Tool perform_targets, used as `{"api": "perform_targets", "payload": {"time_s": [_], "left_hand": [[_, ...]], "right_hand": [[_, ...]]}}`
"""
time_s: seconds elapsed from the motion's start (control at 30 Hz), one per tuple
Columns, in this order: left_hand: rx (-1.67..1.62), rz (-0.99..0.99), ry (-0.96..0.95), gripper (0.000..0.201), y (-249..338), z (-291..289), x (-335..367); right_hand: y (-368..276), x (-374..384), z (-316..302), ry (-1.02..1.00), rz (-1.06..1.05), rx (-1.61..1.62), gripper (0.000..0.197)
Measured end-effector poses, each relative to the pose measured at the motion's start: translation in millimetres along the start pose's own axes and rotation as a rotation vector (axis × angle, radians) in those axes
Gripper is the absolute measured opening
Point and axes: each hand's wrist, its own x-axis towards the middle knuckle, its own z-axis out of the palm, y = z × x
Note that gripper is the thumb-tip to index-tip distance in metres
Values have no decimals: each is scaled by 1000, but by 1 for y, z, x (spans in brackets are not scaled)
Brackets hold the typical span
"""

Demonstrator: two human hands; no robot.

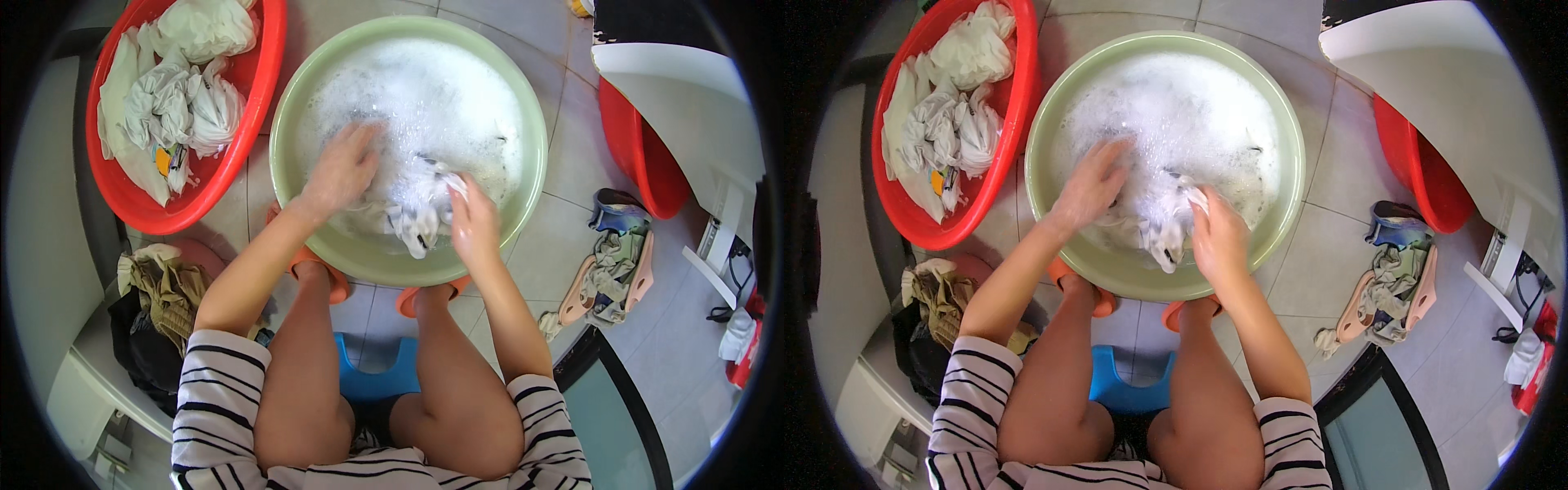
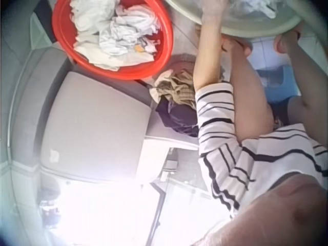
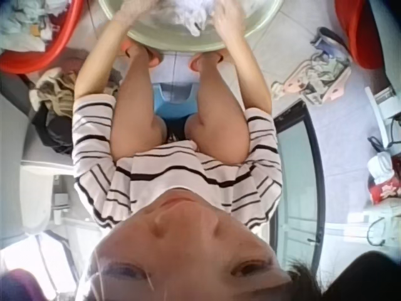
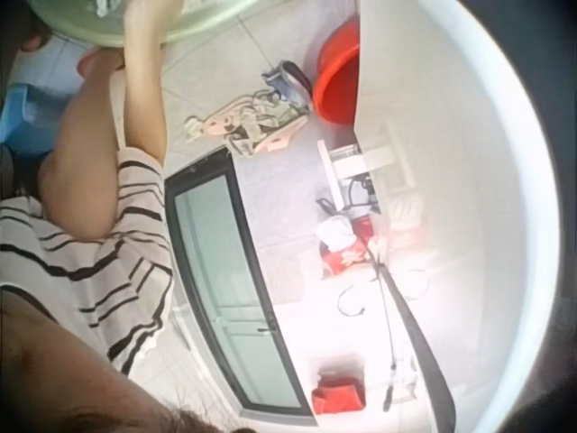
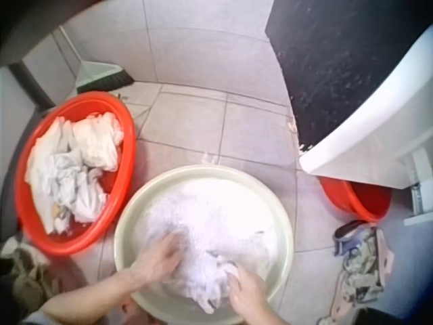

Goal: The person hand-washes clothes in a green basin filled with soapy water. They scrub, rinse, and wring out a white garment with black patterns, then place it into a red basin containing other wet clothes.

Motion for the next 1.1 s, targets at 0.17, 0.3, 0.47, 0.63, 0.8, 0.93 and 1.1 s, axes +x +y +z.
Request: {"api": "perform_targets", "payload": {"time_s": [0.17,0.3,0.47,0.63,0.8,0.93,1.1], "left_hand": [[-337,0,-71,57,-8,-7,-40],[-572,-6,-172,60,13,-11,-33],[-635,177,-99,46,26,-8,-22],[-1053,26,0,29,11,-38,-32],[-14,218,99,39,41,-23,-27],[668,182,84,57,16,23,-21],[488,-66,-137,50,-2,40,16]], "right_hand": [[-42,-31,-39,3,-217,283,20],[-45,-46,-55,0,-484,471,18],[-44,-47,-75,-128,-553,674,18],[-21,-21,-67,-33,-93,383,30],[7,1,-7,-10,-313,-132,47],[18,19,34,111,-415,-509,50],[37,55,52,-44,-214,-641,33]]}}
